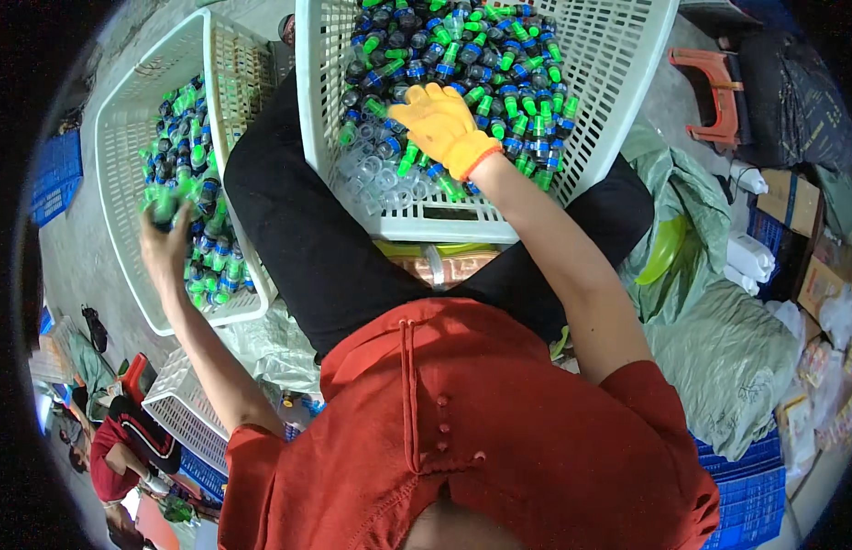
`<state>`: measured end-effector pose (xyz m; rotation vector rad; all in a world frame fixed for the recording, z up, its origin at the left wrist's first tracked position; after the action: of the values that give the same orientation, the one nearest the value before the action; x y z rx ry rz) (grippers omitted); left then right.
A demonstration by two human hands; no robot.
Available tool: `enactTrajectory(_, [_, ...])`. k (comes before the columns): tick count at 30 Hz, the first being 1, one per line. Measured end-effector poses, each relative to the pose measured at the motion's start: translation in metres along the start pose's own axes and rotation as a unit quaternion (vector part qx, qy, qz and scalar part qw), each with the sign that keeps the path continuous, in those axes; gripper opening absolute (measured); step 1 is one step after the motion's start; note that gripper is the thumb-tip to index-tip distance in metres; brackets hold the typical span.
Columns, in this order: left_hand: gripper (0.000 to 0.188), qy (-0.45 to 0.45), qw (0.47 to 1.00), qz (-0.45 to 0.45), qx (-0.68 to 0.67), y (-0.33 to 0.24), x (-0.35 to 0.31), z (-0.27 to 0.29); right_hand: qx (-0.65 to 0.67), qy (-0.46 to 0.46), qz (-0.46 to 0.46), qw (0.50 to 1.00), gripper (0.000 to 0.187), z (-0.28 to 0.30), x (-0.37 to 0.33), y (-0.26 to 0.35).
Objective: Assembling small green and blue plastic parts by snapping blue caps onto green cylindrical bodies.
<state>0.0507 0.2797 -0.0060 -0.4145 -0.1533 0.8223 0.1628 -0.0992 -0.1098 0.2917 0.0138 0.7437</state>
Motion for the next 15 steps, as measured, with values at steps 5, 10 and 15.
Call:
enactTrajectory(5, [0.027, 0.082, 0.872, -0.466, -0.126, -0.134, -0.074, -0.087, 0.083, -0.044, -0.007, 0.996, 0.035, 0.004, -0.011, -0.031])
enactTrajectory(10, [0.006, 0.044, 0.792, -0.608, -0.013, -0.138, -0.114, -0.209, 0.394, -0.019, -0.276, 0.876, 0.026, 0.039, -0.034, -0.020])
enactTrajectory(15, [0.009, 0.108, 0.802, -0.582, 0.082, -0.177, -0.133, -0.251, 0.569, -0.055, -0.379, 0.728, 0.048, 0.075, -0.092, -0.019])
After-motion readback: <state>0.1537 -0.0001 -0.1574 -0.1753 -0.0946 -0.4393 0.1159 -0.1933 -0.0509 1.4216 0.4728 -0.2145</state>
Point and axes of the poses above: each hand's wrist, its own x-axis towards the middle knuckle, its own z-axis out of the back of the hand, y = z × x, the point moved 3 cm from there along x, towards the middle knuckle, and after that the axes turned 5 degrees about -x, right-handed, at the moved point
